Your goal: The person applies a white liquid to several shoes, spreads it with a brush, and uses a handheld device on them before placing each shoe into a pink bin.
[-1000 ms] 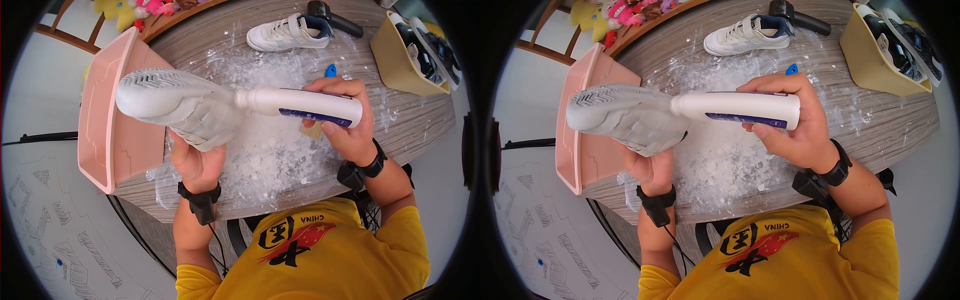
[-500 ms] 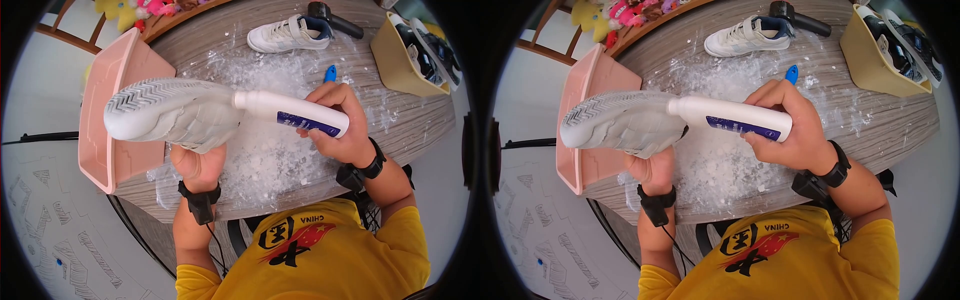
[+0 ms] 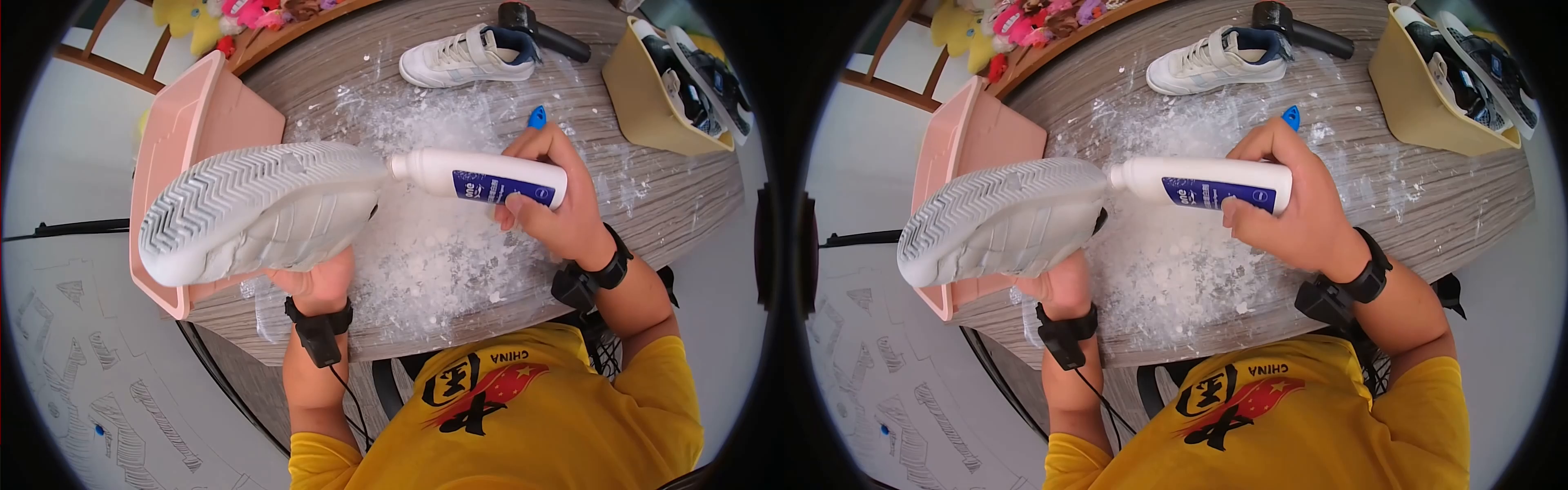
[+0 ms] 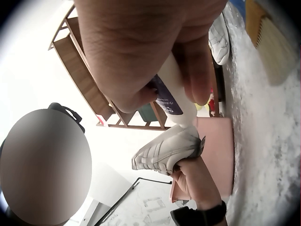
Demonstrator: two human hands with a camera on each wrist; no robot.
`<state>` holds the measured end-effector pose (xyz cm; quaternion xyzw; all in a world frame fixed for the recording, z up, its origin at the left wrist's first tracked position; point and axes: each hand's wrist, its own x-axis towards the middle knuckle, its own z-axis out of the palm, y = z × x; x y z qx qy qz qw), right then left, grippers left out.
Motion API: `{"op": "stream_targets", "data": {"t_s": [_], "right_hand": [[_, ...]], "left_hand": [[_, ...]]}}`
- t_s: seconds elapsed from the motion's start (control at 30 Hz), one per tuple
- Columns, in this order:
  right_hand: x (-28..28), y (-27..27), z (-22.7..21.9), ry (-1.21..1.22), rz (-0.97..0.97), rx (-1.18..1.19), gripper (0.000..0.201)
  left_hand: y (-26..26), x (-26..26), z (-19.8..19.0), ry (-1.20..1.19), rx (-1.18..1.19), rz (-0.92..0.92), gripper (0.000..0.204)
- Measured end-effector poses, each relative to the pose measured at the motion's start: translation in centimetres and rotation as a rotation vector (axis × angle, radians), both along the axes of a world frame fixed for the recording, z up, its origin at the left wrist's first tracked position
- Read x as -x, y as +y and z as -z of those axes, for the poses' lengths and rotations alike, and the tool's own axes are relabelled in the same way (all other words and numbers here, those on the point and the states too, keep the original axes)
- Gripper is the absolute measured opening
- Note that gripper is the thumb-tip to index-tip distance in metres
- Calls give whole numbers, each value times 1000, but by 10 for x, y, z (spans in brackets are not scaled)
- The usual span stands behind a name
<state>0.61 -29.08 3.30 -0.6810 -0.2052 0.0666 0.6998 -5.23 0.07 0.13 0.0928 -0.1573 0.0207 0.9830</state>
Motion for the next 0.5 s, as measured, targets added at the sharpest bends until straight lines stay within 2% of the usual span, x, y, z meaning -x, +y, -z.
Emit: {"op": "stream_targets", "data": {"t_s": [0.07,0.17,0.27,0.37,0.5], "right_hand": [[2,3,-12,228,-12,-60,34],[-2,5,-9,351,-80,-248,32],[-5,2,-11,422,-146,-335,30],[-6,-2,-9,379,-128,-316,29],[-10,-5,0,339,-172,-445,34]], "left_hand": [[-4,0,-5,-12,-31,14,49],[-11,1,-13,-19,-77,88,43],[-20,0,-24,-24,-103,189,37],[-26,0,-31,-32,-109,281,31],[-30,-1,-33,3,-176,317,22]]}}
